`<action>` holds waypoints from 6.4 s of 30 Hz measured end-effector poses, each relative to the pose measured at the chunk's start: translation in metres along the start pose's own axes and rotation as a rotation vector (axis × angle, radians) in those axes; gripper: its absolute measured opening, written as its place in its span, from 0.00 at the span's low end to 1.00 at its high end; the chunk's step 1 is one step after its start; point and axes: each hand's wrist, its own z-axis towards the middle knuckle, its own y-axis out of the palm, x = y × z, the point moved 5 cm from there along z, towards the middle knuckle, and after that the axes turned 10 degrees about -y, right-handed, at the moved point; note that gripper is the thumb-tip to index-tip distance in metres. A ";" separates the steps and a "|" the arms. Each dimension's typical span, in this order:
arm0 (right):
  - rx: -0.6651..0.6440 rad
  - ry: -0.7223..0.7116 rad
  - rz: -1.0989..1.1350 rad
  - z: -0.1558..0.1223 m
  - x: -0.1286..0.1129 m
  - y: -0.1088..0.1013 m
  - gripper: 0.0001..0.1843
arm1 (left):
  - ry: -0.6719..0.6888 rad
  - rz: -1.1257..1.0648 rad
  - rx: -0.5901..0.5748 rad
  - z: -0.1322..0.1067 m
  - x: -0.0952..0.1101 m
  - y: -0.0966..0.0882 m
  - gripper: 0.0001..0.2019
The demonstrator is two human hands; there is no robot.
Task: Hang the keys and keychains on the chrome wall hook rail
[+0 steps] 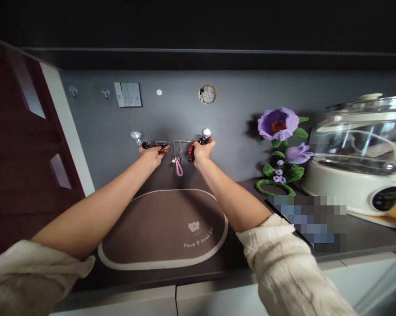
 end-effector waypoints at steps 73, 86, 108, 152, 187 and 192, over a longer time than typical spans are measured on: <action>-1.154 0.554 0.003 -0.132 0.012 0.012 0.29 | -0.279 0.534 -0.714 -0.035 0.003 -0.151 0.29; -0.998 0.626 0.067 -0.135 0.046 0.018 0.32 | -0.364 0.626 -0.671 -0.018 -0.008 -0.164 0.30; -1.263 -0.368 -0.834 -0.157 0.087 0.059 0.08 | 0.375 1.538 -0.477 -0.008 -0.019 -0.161 0.11; -1.089 -0.208 -0.444 -0.158 0.073 0.061 0.11 | 0.182 0.896 -0.462 -0.009 -0.004 -0.154 0.05; -0.710 0.081 -0.107 -0.125 0.041 0.106 0.03 | 0.458 1.015 -0.089 0.007 0.005 -0.163 0.07; -0.562 0.256 0.043 -0.115 0.038 0.126 0.06 | 0.609 1.165 -0.067 0.004 0.008 -0.162 0.08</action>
